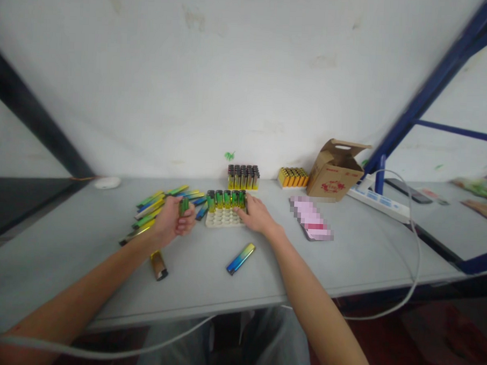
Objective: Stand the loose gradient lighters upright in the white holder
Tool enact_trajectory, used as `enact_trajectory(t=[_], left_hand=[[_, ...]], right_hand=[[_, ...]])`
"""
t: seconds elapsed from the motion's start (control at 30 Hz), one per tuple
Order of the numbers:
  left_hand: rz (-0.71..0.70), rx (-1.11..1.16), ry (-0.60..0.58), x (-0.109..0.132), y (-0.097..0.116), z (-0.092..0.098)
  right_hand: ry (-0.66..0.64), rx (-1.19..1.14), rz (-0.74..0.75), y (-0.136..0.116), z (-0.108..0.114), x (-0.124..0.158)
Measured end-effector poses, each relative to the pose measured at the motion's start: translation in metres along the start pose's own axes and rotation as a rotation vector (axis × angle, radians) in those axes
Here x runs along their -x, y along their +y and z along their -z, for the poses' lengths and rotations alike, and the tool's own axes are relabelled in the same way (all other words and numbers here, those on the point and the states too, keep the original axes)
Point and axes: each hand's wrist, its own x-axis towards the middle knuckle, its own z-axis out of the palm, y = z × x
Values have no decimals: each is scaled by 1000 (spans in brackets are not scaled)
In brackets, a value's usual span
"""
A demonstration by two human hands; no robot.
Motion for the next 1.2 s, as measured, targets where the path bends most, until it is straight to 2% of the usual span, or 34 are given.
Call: enact_trajectory(t=[0.57, 0.83, 1.2], left_hand=[[-16, -95, 14, -4, -9, 0], [-28, -70, -13, -3, -10, 0], [-18, -38, 17, -2, -7, -4]], right_hand=[[-21, 57, 13, -1, 1, 0], [-35, 94, 21, -3, 3, 1], [-59, 138, 11, -6, 5, 1]])
